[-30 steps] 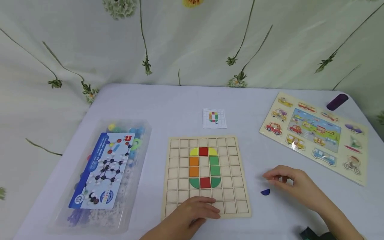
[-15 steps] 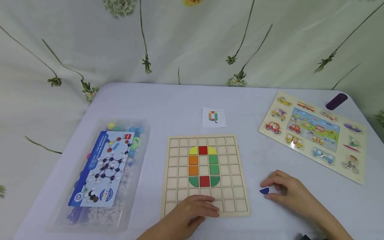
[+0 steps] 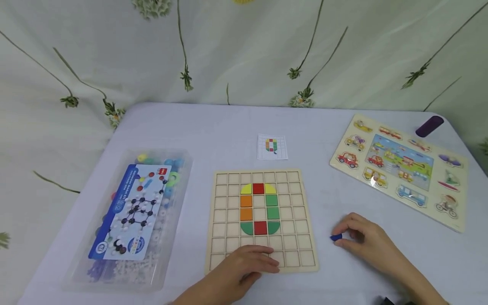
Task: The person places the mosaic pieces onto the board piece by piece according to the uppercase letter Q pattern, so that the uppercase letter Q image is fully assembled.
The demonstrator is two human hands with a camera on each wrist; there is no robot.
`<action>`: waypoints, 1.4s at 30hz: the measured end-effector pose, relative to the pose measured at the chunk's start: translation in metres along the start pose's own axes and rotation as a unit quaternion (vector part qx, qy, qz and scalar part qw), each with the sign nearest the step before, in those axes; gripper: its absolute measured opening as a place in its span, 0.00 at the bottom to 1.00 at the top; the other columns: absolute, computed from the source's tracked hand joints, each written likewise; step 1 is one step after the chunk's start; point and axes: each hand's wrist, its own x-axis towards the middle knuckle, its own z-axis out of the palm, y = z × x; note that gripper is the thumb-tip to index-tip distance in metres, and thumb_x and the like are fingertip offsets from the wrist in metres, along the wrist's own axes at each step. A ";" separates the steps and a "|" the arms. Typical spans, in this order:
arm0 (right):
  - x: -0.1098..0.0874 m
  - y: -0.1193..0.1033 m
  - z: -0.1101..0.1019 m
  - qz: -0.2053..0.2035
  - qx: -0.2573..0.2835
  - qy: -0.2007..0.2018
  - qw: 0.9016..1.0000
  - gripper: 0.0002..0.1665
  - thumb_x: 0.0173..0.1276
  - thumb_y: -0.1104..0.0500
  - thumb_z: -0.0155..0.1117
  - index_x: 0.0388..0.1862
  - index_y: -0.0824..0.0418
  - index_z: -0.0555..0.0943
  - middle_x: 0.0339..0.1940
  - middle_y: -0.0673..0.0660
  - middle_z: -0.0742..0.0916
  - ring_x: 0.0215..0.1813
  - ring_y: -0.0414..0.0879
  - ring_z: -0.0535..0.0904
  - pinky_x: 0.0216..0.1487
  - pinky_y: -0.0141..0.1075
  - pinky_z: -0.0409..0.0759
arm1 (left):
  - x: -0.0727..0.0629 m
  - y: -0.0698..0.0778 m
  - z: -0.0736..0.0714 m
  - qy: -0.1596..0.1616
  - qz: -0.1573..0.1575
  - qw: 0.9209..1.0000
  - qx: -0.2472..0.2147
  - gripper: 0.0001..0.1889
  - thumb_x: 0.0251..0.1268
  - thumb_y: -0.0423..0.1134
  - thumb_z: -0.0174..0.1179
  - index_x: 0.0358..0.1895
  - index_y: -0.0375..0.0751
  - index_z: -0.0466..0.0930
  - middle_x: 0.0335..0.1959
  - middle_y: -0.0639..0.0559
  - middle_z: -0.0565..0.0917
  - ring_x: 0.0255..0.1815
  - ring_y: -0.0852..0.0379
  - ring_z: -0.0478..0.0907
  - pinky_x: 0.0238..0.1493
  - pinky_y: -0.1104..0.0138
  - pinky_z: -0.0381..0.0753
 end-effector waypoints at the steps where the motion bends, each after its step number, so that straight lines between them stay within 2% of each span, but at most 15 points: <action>1: 0.000 0.000 0.000 0.003 0.009 0.000 1.000 0.20 0.46 0.69 0.76 0.32 0.47 0.81 0.33 0.42 0.80 0.32 0.38 0.71 0.31 0.26 0.70 | 0.000 0.000 0.000 -0.001 -0.002 1.000 0.000 0.21 0.55 0.21 0.61 0.50 0.46 0.82 0.52 0.61 0.79 0.62 0.60 0.66 0.61 0.64 0.66; 5: 0.001 -0.004 -0.002 0.015 0.043 0.002 0.999 0.18 0.49 0.69 0.74 0.35 0.50 0.82 0.32 0.45 0.81 0.33 0.39 0.73 0.34 0.27 0.70 | 0.000 0.001 -0.001 0.000 0.001 1.000 -0.004 0.21 0.55 0.20 0.60 0.50 0.45 0.82 0.52 0.61 0.79 0.62 0.60 0.66 0.61 0.65 0.66; 11: 0.009 -0.012 0.000 0.029 0.101 -0.005 0.994 0.14 0.54 0.71 0.70 0.36 0.55 0.82 0.32 0.47 0.83 0.31 0.40 0.75 0.32 0.27 0.75 | 0.000 0.001 -0.001 0.005 0.008 1.000 0.002 0.21 0.54 0.20 0.60 0.49 0.44 0.83 0.51 0.60 0.80 0.62 0.60 0.67 0.61 0.65 0.66; 18: 0.030 -0.035 0.020 0.033 0.189 -0.046 0.980 0.09 0.57 0.69 0.68 0.37 0.62 0.81 0.34 0.51 0.84 0.33 0.41 0.78 0.35 0.30 0.80 | -0.001 0.000 0.000 0.001 0.004 1.000 0.000 0.20 0.55 0.20 0.60 0.48 0.45 0.83 0.51 0.61 0.79 0.62 0.61 0.66 0.61 0.65 0.66; 23: 0.042 -0.048 0.039 0.018 0.233 -0.080 0.969 0.07 0.59 0.67 0.67 0.37 0.63 0.82 0.35 0.53 0.84 0.35 0.43 0.79 0.37 0.32 0.81 | -0.001 0.000 0.001 -0.002 -0.002 1.000 0.003 0.20 0.55 0.21 0.60 0.48 0.46 0.83 0.51 0.63 0.79 0.62 0.62 0.65 0.61 0.64 0.67; 27: 0.046 -0.055 0.049 0.015 0.215 -0.088 0.973 0.07 0.59 0.65 0.68 0.37 0.58 0.83 0.34 0.49 0.84 0.34 0.43 0.79 0.35 0.33 0.81 | -0.001 -0.001 0.001 -0.003 -0.007 1.000 0.000 0.19 0.56 0.21 0.60 0.48 0.46 0.83 0.51 0.63 0.79 0.63 0.62 0.65 0.60 0.64 0.67; 31: 0.047 -0.060 0.058 0.004 0.157 -0.079 0.984 0.10 0.56 0.66 0.70 0.36 0.55 0.84 0.33 0.45 0.83 0.31 0.40 0.77 0.32 0.31 0.81 | 0.001 -0.001 0.000 -0.005 -0.010 1.000 -0.002 0.18 0.57 0.22 0.59 0.47 0.46 0.84 0.51 0.64 0.79 0.63 0.62 0.65 0.60 0.64 0.67; 34: 0.049 -0.062 0.064 -0.022 0.112 -0.067 0.991 0.11 0.54 0.67 0.72 0.35 0.54 0.84 0.31 0.44 0.82 0.30 0.38 0.75 0.29 0.30 0.79 | 0.001 0.000 0.000 -0.002 -0.012 1.000 -0.003 0.18 0.57 0.22 0.60 0.47 0.46 0.84 0.50 0.63 0.79 0.62 0.62 0.65 0.61 0.64 0.67; 37: 0.050 -0.064 0.068 -0.045 0.082 -0.061 0.994 0.11 0.54 0.67 0.72 0.35 0.56 0.84 0.31 0.43 0.82 0.29 0.36 0.74 0.29 0.29 0.77 | 0.001 0.000 -0.001 0.002 -0.012 1.000 -0.006 0.18 0.57 0.22 0.60 0.47 0.45 0.84 0.50 0.63 0.80 0.62 0.62 0.66 0.61 0.63 0.67; 42: 0.048 -0.069 0.073 -0.055 0.059 -0.053 0.995 0.11 0.53 0.69 0.72 0.33 0.57 0.84 0.30 0.43 0.82 0.29 0.34 0.72 0.28 0.28 0.76 | 0.000 0.001 -0.001 0.004 -0.007 1.000 -0.013 0.17 0.57 0.22 0.59 0.46 0.45 0.84 0.50 0.62 0.80 0.62 0.61 0.66 0.60 0.64 0.67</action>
